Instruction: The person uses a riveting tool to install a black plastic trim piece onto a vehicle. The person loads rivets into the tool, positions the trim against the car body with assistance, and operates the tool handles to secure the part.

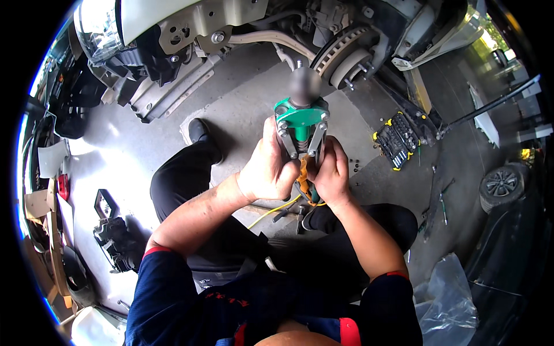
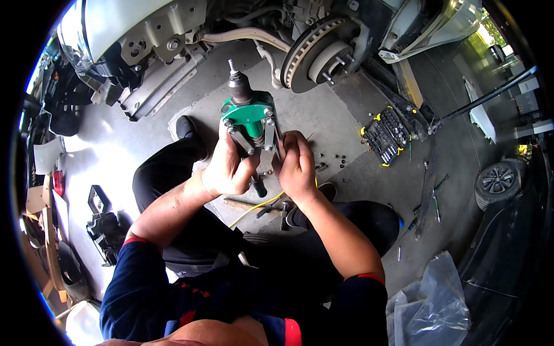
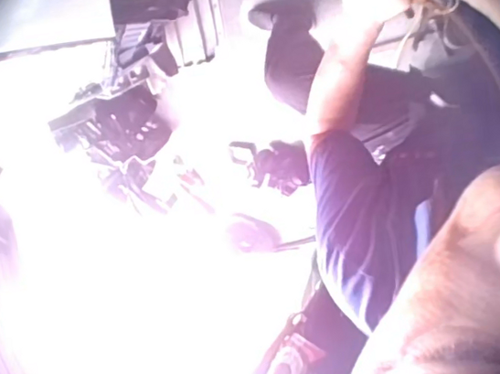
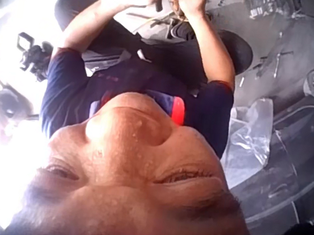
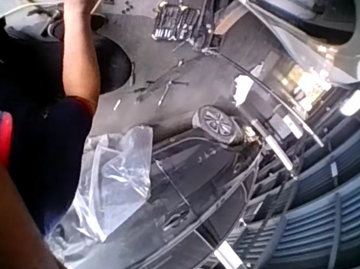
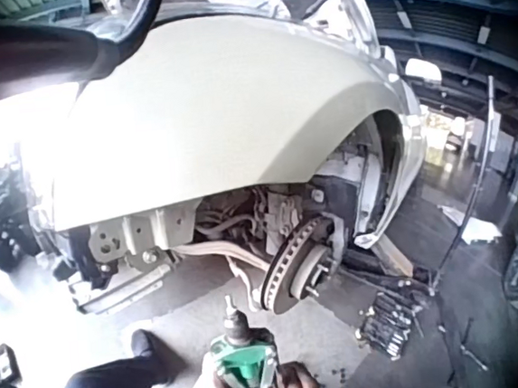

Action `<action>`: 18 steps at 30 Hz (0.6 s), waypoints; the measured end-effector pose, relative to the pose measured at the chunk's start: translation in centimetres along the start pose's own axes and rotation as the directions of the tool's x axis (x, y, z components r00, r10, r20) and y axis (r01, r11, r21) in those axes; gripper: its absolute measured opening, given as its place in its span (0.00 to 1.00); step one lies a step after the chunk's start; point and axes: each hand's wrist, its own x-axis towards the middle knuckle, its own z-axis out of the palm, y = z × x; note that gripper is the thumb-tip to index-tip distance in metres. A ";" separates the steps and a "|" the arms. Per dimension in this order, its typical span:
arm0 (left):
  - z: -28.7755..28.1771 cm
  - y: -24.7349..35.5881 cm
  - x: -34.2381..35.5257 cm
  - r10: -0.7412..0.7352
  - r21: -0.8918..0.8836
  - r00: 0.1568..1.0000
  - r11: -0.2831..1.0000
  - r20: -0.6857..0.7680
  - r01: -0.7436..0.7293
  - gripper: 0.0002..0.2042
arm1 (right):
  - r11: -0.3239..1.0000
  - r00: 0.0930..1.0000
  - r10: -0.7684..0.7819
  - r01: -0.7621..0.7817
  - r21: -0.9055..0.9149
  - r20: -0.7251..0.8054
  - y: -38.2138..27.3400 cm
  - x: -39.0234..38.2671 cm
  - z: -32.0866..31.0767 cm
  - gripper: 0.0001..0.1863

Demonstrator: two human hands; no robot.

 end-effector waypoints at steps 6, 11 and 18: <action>-0.2 -1.1 0.5 0.045 0.046 0.998 0.998 0.042 -0.047 0.43 | 0.998 0.997 -0.064 0.064 0.009 -0.037 -0.2 0.6 -0.7 0.07; -5.5 -0.9 0.7 -0.161 0.297 0.968 0.950 0.190 0.100 0.43 | 0.983 0.994 -0.103 0.097 -0.157 -0.033 -3.0 2.7 -7.1 0.12; -3.3 -2.1 0.4 0.000 0.154 0.993 0.988 0.117 -0.018 0.46 | 0.957 0.982 -0.187 0.178 -0.227 -0.015 -3.7 3.1 -6.5 0.09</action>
